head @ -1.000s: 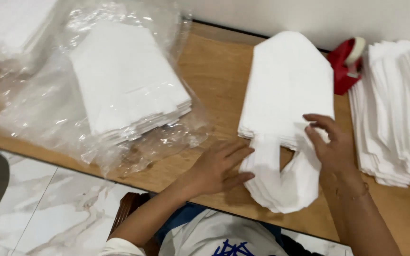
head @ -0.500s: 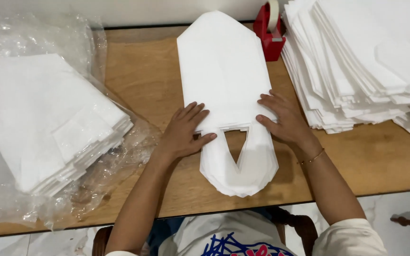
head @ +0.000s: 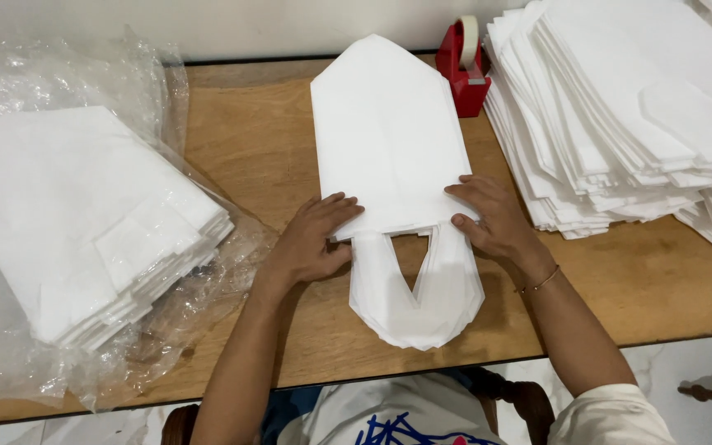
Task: The person repeatedly folds white plastic shopping bags on a wooden table, aligning the edges and stacking them into a neat pile. The person then places the folded stack into a clear plastic bag and seals it.
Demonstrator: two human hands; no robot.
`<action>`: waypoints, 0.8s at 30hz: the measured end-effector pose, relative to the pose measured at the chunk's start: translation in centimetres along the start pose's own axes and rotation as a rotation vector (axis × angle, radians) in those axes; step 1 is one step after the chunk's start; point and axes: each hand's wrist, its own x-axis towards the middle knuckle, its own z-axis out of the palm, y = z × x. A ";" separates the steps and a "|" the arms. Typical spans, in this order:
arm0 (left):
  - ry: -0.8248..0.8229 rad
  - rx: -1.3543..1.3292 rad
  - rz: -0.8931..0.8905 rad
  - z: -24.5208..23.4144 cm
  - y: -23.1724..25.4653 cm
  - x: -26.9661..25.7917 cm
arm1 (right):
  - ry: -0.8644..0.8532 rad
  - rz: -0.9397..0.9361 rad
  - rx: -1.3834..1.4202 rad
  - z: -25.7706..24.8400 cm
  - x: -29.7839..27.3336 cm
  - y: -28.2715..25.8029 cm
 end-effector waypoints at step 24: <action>0.614 -0.100 0.282 1.4 0.6 0.3 | 0.307 -0.235 0.019 0.1 -0.2 -0.6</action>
